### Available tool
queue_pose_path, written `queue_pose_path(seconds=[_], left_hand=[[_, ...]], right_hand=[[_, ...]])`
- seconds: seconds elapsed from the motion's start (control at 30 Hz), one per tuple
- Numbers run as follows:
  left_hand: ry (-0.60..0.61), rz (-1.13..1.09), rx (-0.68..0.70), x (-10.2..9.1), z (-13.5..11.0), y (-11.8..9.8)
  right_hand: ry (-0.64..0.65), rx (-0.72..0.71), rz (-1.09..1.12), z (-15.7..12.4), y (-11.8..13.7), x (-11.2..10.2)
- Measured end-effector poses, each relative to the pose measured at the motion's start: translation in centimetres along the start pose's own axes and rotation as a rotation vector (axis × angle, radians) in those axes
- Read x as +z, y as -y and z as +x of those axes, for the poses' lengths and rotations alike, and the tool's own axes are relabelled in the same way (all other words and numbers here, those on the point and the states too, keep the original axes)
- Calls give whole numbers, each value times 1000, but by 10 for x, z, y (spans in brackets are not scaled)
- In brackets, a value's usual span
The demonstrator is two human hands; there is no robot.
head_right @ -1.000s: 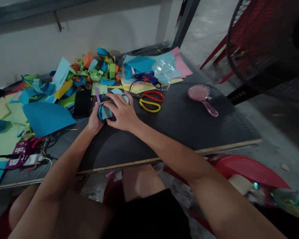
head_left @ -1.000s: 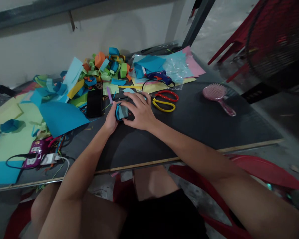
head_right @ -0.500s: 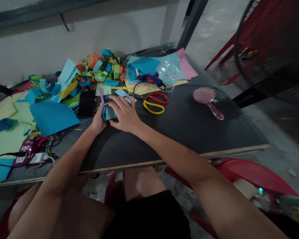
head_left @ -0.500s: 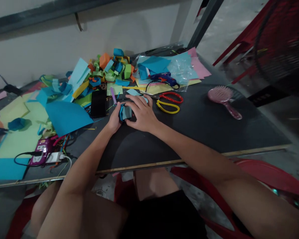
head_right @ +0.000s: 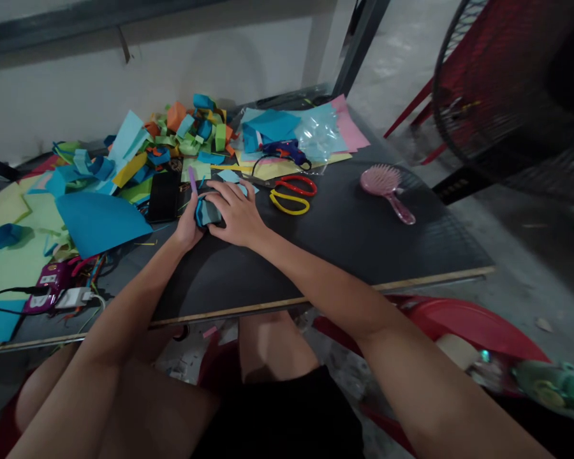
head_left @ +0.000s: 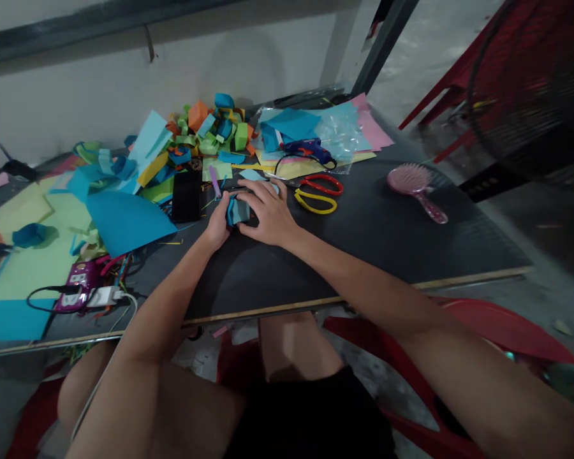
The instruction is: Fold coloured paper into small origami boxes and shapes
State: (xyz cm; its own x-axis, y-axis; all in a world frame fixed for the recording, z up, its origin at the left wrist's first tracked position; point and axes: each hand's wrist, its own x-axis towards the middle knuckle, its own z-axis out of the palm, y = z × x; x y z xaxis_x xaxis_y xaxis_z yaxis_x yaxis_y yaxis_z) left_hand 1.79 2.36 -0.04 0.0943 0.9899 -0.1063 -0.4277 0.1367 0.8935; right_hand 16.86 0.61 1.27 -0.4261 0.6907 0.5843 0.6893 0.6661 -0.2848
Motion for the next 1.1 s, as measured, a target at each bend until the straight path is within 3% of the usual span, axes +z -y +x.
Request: queue_pose_path(seconds=[0.9,1.1], left_hand=[[-23,17,-14,1,2,-1],[-12,33,-11,0,4,-2]], right_hand=[[15,22,101,1,-9,-4],[-3,19,224,1,-14,-9]])
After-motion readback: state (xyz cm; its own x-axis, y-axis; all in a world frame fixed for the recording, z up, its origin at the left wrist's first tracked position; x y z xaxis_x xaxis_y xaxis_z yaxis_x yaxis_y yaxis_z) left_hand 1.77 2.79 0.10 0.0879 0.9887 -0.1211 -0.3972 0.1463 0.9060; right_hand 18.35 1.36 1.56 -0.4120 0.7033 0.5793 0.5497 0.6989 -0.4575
